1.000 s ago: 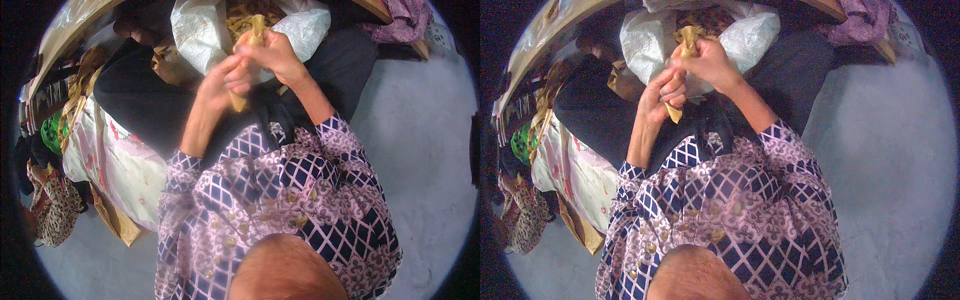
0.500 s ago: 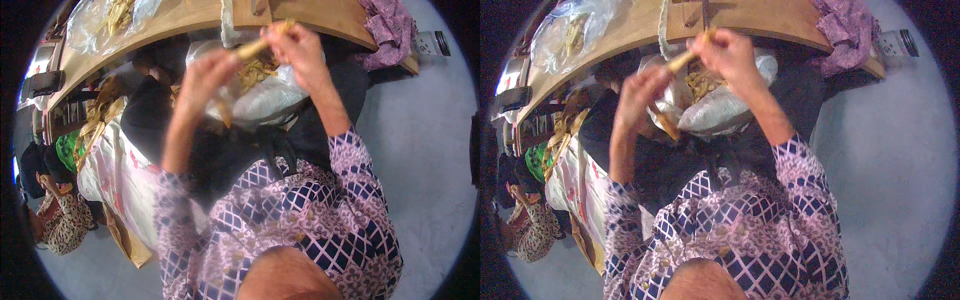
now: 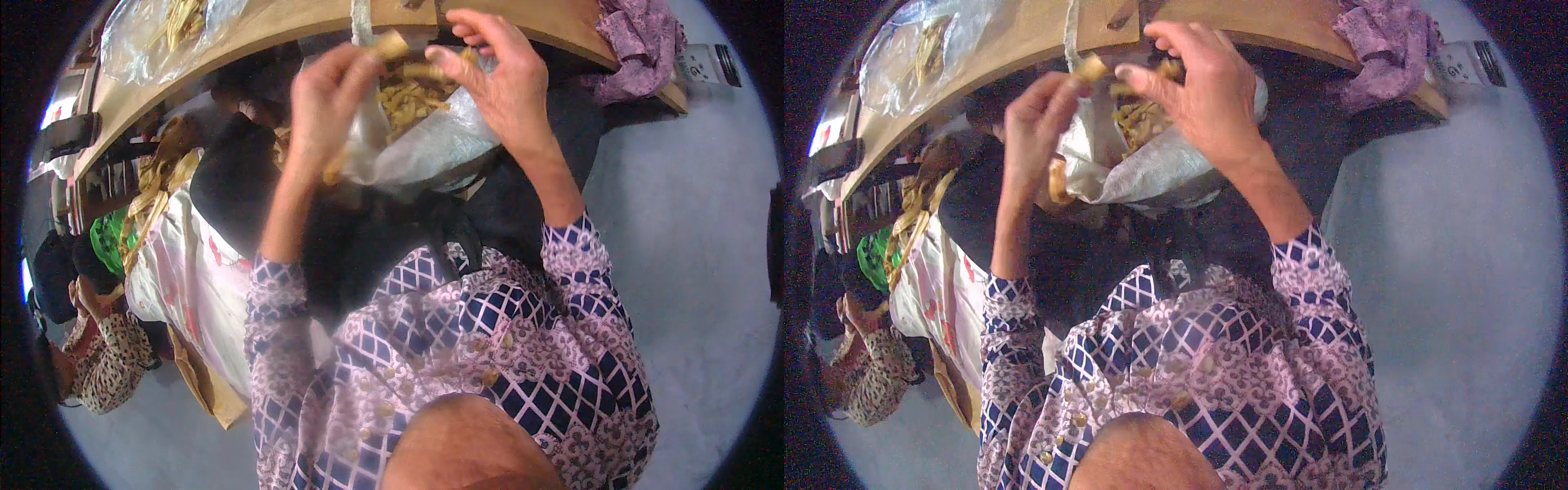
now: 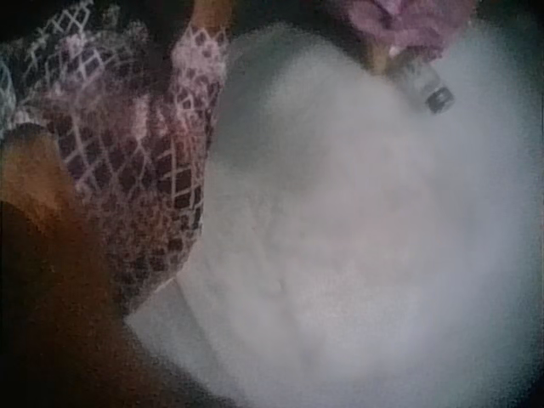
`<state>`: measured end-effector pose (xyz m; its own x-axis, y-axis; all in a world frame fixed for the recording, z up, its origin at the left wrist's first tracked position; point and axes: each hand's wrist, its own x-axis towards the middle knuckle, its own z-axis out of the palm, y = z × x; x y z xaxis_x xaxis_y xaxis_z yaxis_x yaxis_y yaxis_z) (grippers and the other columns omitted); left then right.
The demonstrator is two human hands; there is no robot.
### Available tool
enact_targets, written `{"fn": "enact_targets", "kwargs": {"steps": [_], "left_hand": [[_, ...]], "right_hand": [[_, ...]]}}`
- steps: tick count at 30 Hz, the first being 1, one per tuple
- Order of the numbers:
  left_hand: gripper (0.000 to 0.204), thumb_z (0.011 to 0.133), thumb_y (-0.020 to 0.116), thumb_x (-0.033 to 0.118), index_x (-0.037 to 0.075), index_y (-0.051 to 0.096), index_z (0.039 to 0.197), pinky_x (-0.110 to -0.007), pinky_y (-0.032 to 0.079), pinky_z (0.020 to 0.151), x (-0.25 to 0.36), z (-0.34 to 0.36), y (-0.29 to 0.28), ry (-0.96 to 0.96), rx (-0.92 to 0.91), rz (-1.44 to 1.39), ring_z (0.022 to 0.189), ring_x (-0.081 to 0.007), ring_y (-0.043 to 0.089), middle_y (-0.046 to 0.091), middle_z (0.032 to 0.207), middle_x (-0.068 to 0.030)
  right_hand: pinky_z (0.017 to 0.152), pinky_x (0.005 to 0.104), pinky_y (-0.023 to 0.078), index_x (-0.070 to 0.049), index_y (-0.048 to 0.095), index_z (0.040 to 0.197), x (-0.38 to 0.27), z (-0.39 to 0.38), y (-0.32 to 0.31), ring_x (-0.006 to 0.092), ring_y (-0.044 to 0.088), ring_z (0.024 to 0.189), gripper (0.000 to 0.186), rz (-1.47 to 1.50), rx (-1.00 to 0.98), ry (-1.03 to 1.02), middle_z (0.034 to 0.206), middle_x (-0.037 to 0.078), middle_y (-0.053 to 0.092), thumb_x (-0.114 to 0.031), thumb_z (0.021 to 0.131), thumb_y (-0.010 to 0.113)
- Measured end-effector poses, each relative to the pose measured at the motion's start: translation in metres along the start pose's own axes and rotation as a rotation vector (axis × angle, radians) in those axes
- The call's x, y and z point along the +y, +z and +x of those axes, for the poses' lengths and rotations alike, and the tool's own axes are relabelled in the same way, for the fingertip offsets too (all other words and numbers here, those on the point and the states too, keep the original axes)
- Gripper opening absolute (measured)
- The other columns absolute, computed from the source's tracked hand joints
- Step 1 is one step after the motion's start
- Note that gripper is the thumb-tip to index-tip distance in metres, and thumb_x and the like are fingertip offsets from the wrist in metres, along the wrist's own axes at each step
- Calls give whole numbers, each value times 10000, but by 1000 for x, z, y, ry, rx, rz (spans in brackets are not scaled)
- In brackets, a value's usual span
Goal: The person sits on the floor and repeatedly peels thin strips from a bundle of dried bamboo-like material by hand. The peeled strips are placed into a white plastic bag on the lap, while the remaining bundle is held and rotated as needed.
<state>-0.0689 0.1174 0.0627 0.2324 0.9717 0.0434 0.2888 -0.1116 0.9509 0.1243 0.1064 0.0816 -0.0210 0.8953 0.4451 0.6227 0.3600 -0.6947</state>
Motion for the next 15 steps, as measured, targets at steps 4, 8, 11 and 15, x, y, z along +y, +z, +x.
{"fn": "enact_targets", "kwargs": {"steps": [4, 8, 11, 15], "left_hand": [[212, 862, 573, 203, 14, 609, 951, -171, 347, 541, -2, -22, 25, -55, -164, -115, 616, -30, 421, 517, 706, 51], [222, 849, 591, 217, 23, 597, 955, -170, 343, 514, -10, -38, 4, -446, -365, -495, 612, -27, 457, 544, 705, 31], [181, 843, 596, 187, 48, 595, 959, -167, 353, 488, -29, -52, 14, -370, -266, -426, 600, -21, 472, 555, 704, 33], [137, 823, 575, 97, 49, 590, 950, -238, 416, 499, -19, -65, 49, 143, -92, 55, 591, -105, 525, 577, 696, -19]], "right_hand": [[655, 210, 451, -51, 611, 1023, -2, -28, 6, 72, 541, 724, 245, 470, -267, 258, 840, 8, 607, -102, 786, 647], [736, 196, 448, -9, 617, 1002, 15, -40, 1, 81, 557, 829, 190, 603, -386, 366, 918, 7, 611, -19, 814, 586], [822, 210, 439, -17, 615, 1018, 12, -35, -7, 93, 564, 917, 200, 562, -438, 295, 984, 20, 614, -49, 822, 586], [690, 219, 448, -16, 595, 873, 20, -20, -5, 80, 565, 801, 176, 321, -569, 218, 843, 34, 610, -166, 887, 504]]}}
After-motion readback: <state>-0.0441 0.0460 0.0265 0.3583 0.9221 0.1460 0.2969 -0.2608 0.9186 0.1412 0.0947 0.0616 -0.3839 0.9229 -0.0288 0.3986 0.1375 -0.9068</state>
